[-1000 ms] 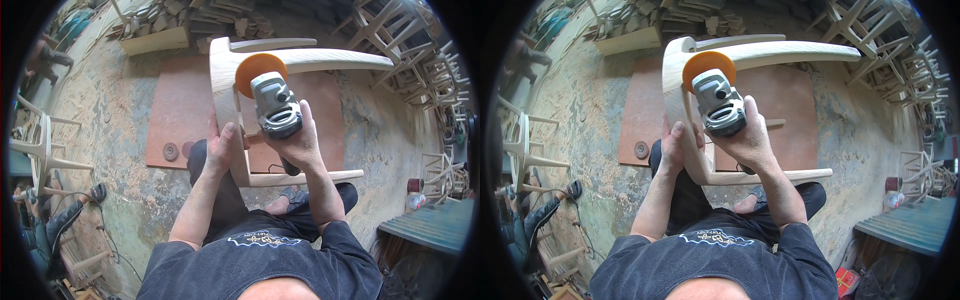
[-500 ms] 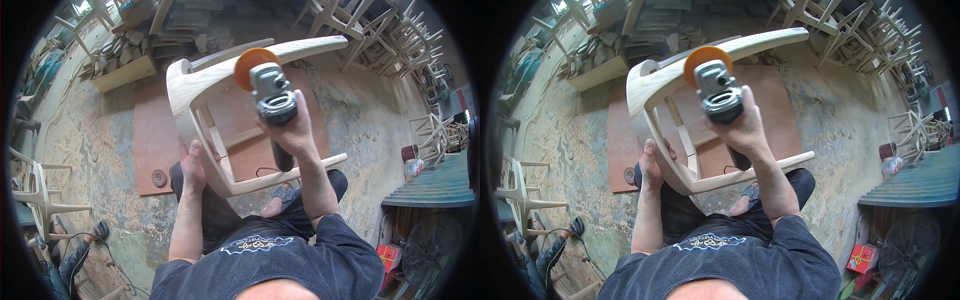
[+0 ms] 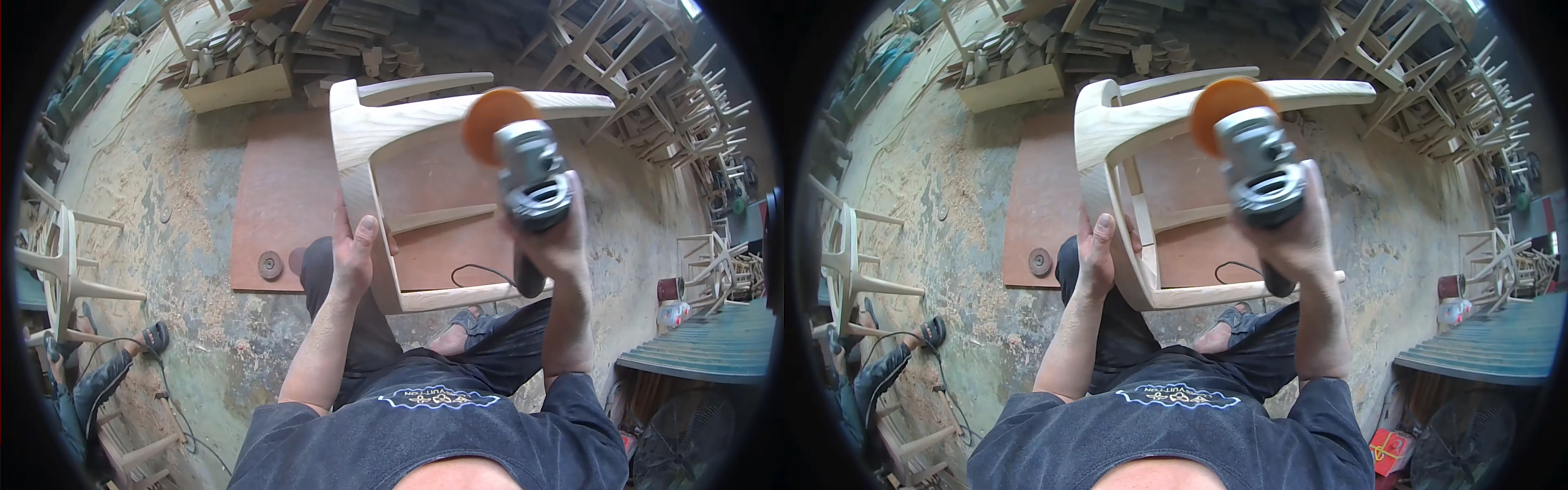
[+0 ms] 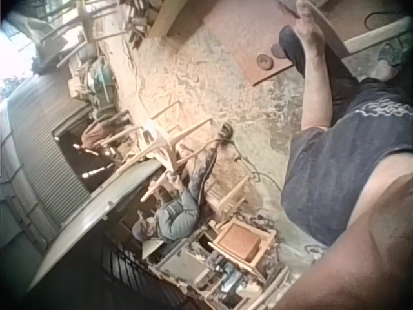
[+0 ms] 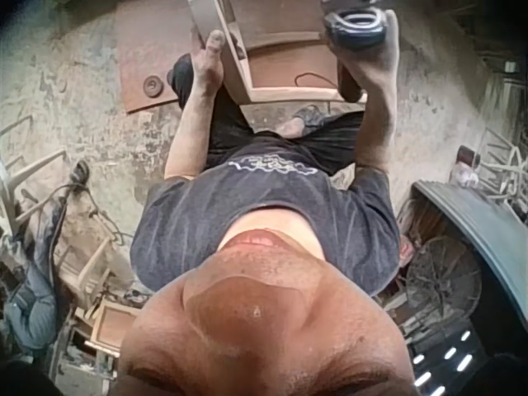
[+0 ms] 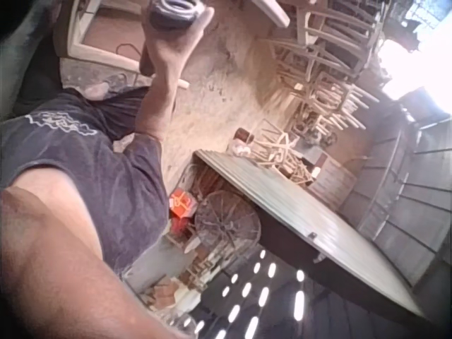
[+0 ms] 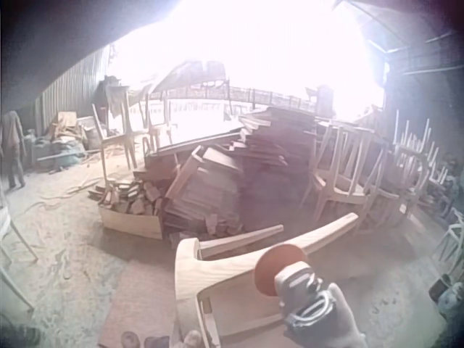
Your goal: Sanding the frame and legs of a wooden chair using an angle grinder with a sanding disc attachment.
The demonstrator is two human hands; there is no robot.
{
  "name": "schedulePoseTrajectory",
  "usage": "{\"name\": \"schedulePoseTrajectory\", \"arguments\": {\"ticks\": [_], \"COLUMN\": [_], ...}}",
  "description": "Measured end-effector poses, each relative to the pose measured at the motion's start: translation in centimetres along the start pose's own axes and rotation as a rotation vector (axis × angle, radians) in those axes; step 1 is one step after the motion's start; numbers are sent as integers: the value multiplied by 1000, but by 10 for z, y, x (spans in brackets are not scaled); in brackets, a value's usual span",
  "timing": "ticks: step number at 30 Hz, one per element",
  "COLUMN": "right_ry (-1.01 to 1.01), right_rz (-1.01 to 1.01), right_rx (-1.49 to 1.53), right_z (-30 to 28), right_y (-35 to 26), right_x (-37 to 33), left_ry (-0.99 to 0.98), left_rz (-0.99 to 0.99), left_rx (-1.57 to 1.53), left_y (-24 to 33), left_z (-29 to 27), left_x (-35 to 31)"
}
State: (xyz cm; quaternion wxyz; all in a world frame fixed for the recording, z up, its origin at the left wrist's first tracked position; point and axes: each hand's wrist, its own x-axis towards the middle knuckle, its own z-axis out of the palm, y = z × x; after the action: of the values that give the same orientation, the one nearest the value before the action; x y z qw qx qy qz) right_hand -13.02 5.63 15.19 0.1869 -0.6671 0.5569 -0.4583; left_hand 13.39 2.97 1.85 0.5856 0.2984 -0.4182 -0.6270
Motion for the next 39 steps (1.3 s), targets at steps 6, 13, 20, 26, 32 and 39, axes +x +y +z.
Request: {"name": "schedulePoseTrajectory", "arguments": {"ticks": [6, 13, 20, 26, 32, 39], "right_ry": [-278, -363, -343, -316, -189, 75], "right_rz": [199, 290, 252, 224, 275, 333], "right_rx": [91, 96, 112, 85, 104, 64], "right_z": [50, 58, 58, 53, 20, -43], "right_y": [-37, -36, -41, -37, -30, 3], "right_x": [-2, 7, 6, 12, 12, 12], "left_ry": [25, -4, -14, 44, 55, 41], "left_rz": [-36, -49, -73, -49, -16, -26], "left_rx": [-55, -91, -123, -53, 24, 1], "left_y": [-7, -8, -10, -16, -9, -6], "left_z": [-1, -5, -1, -9, -1, 2], "left_x": [-4, -11, -11, -16, -17, -20]}}
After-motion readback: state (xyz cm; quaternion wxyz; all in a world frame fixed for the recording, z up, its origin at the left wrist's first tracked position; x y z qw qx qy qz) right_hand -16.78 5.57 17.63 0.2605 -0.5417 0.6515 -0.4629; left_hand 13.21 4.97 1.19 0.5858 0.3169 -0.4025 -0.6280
